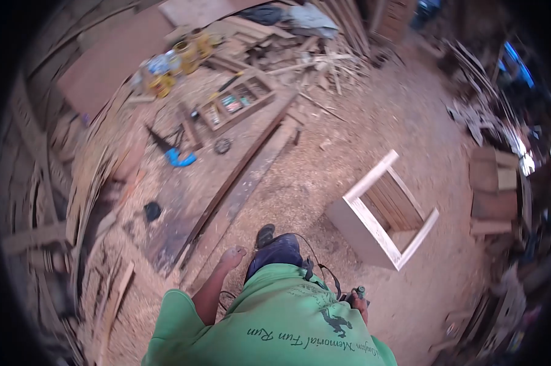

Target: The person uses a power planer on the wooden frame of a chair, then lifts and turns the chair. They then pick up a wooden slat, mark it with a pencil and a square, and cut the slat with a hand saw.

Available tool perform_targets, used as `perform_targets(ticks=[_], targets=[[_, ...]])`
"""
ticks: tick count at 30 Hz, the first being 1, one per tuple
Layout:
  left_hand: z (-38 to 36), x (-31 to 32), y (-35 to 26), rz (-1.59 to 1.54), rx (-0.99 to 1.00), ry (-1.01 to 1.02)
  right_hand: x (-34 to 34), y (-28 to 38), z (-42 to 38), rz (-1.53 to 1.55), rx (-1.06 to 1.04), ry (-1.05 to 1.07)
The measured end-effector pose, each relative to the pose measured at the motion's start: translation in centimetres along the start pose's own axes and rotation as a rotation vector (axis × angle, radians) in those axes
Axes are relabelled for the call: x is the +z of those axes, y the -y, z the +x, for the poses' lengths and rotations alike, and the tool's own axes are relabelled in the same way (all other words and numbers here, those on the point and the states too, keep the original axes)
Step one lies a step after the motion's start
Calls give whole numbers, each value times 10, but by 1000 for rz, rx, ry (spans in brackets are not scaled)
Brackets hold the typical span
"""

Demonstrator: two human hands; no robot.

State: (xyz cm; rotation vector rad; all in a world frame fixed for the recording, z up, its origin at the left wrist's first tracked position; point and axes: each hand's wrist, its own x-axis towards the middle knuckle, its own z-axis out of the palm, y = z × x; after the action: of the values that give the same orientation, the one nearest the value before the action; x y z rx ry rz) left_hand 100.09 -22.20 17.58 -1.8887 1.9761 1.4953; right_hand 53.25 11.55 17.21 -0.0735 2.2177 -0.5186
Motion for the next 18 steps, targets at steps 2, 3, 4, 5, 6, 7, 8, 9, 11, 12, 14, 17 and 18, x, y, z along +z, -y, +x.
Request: perform_targets(ticks=[2, 3, 4, 5, 6, 7, 8, 9, 11, 12, 14, 17, 18], targets=[[-4, 11, 30, -135, -17, -16, 13, 30, 11, 15, -201, 82], [-4, 17, 47, -195, -21, -19, 26, 44, 18, 71, -285, 147], [-12, 15, 50, -241, -19, -19, 38, 55, 26, 132, -365, 211], [-20, 12, 46, -284, -14, -16, 49, 70, 32, 32, -391, 222], [-25, 7, 45, -324, -5, -12, 62, 92, 38, -63, -416, 231], [-26, 5, 49, -318, 25, -61, 76, 117, 39, -154, -439, 239], [-25, 5, 58, -306, 56, -108, 92, 146, 27, -163, -494, 251], [-24, 1, 68, -289, 87, -149, 110, 179, 9, -169, -544, 263], [-36, -30, 71, -264, 61, -104, 144, 244, -24, -321, -656, 345], [-38, -45, 70, -251, 53, -82, 165, 269, -37, -333, -693, 361], [-34, -63, 99, -144, 107, -151, 209, 322, -71, -327, -794, 427], [-20, -83, 166, -220, -48, -18, 235, 425, -193, -324, -767, 669], [-14, -93, 179, -281, -137, 67, 264, 438, -197, -321, -852, 658]])
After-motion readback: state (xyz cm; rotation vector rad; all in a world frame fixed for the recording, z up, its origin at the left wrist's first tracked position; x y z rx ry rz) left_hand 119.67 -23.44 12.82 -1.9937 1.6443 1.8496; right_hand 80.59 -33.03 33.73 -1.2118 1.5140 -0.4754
